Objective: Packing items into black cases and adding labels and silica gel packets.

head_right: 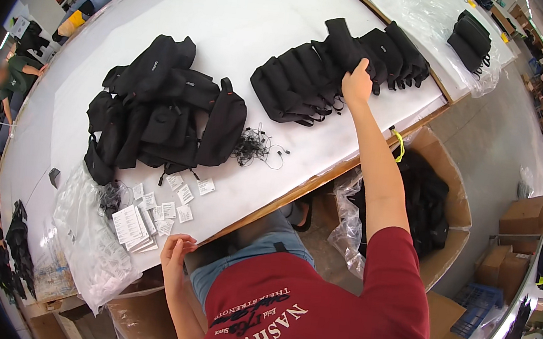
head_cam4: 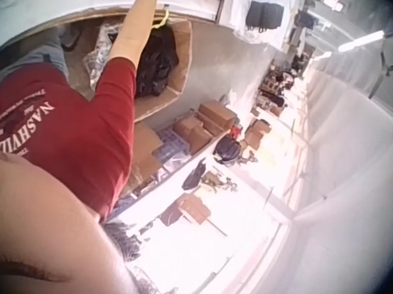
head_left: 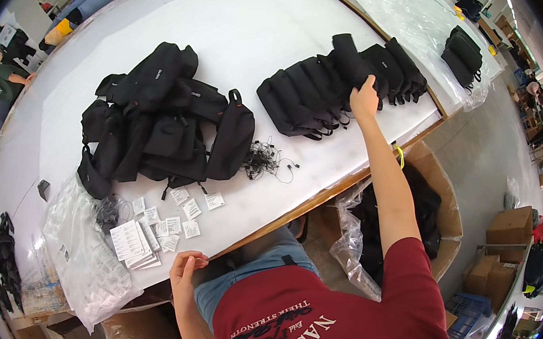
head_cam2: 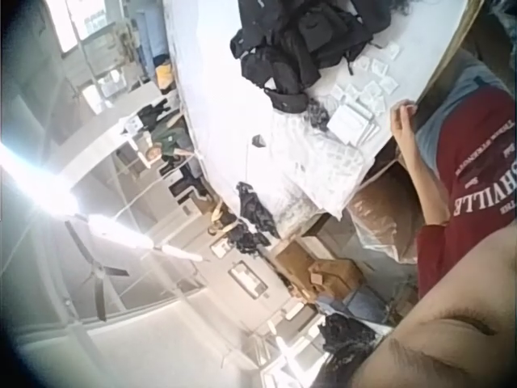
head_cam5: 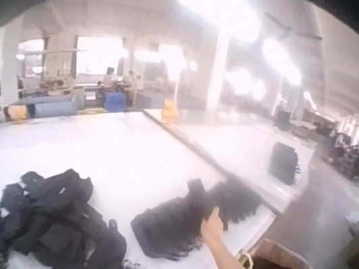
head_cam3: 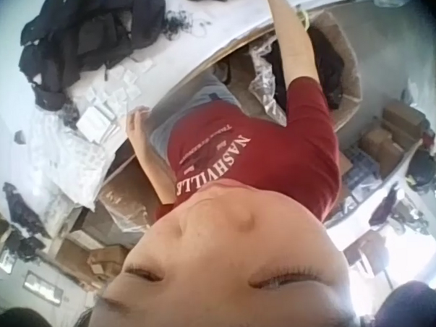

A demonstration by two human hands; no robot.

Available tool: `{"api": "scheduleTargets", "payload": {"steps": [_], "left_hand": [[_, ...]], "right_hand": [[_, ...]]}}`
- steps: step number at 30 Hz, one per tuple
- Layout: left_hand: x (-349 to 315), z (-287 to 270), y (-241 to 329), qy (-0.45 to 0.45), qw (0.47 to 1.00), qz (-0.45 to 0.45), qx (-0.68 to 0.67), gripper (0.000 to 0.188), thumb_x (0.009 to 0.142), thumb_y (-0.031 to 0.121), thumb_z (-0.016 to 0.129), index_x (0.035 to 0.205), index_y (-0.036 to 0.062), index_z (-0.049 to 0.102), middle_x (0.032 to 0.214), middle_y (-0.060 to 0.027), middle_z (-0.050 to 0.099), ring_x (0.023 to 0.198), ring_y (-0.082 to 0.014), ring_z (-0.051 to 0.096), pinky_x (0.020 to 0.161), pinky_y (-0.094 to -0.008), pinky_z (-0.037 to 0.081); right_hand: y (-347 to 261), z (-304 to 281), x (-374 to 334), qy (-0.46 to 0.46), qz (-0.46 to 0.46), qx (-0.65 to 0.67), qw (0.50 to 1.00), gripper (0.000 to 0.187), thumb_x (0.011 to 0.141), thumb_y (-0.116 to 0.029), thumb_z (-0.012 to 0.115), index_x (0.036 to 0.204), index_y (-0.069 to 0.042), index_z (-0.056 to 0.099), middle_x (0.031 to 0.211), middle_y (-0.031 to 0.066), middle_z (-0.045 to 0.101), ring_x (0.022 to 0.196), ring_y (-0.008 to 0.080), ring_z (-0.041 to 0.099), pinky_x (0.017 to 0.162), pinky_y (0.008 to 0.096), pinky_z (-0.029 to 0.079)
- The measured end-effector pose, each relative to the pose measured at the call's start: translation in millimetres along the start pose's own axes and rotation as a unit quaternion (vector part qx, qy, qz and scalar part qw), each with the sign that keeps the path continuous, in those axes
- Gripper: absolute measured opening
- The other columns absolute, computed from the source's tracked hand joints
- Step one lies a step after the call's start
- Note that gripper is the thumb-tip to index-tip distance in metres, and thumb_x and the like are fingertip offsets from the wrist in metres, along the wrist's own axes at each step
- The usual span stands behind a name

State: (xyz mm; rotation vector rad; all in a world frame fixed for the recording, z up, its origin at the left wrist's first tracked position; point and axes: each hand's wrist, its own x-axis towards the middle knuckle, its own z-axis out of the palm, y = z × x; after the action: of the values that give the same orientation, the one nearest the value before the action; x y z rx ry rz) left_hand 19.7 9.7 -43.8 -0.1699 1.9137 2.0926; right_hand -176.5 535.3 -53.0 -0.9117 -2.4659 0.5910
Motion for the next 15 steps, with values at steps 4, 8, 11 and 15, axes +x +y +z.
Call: {"api": "scheduleTargets", "payload": {"steps": [4,8,11,15], "left_hand": [[-5.5,1.9,3.6,0.017,1.0,0.005,-0.013,0.017,0.095,0.011,0.049,0.097,-0.0021,0.059,0.089,-0.0103,0.064,0.081,-0.015,0.061,0.078,-0.0261,0.048],[-5.5,1.5,-0.2,0.031,0.999,0.01,-0.039,0.016,0.095,0.011,0.05,0.097,-0.0023,0.059,0.089,-0.0101,0.064,0.081,-0.0149,0.06,0.078,-0.0259,0.048],[-2.9,5.7,-3.1,0.02,0.998,-0.003,-0.055,0.016,0.094,0.011,0.05,0.097,-0.0022,0.059,0.089,-0.01,0.064,0.081,-0.0149,0.06,0.078,-0.0259,0.048],[-4.4,1.8,0.8,0.04,0.998,-0.001,-0.042,0.015,0.094,0.011,0.05,0.096,-0.0012,0.059,0.088,-0.0091,0.064,0.08,-0.0148,0.06,0.078,-0.026,0.047]], "right_hand": [[-1.7,0.1,5.5,-0.015,0.022,-0.104,0.994,0.051,0.08,-0.015,0.056,0.124,-0.002,0.035,0.091,0.0253,0.064,0.086,0.0424,0.064,0.076,0.0492,0.05],[12.1,-0.9,26.5,-0.13,0.017,-0.18,0.975,0.039,0.078,-0.009,0.055,0.114,0.0,0.042,0.098,0.0256,0.064,0.097,0.039,0.062,0.08,0.0464,0.05],[29.0,-5.6,36.4,-0.202,-0.042,-0.155,0.966,0.058,0.074,-0.011,0.054,0.127,0.001,0.037,0.105,0.0272,0.062,0.098,0.0411,0.061,0.087,0.045,0.048],[-3.0,-26.6,-1.9,-0.16,-0.038,-0.12,0.979,0.064,0.075,-0.013,0.056,0.134,-0.002,0.033,0.111,0.0253,0.06,0.103,0.0386,0.058,0.086,0.0451,0.048]]}}
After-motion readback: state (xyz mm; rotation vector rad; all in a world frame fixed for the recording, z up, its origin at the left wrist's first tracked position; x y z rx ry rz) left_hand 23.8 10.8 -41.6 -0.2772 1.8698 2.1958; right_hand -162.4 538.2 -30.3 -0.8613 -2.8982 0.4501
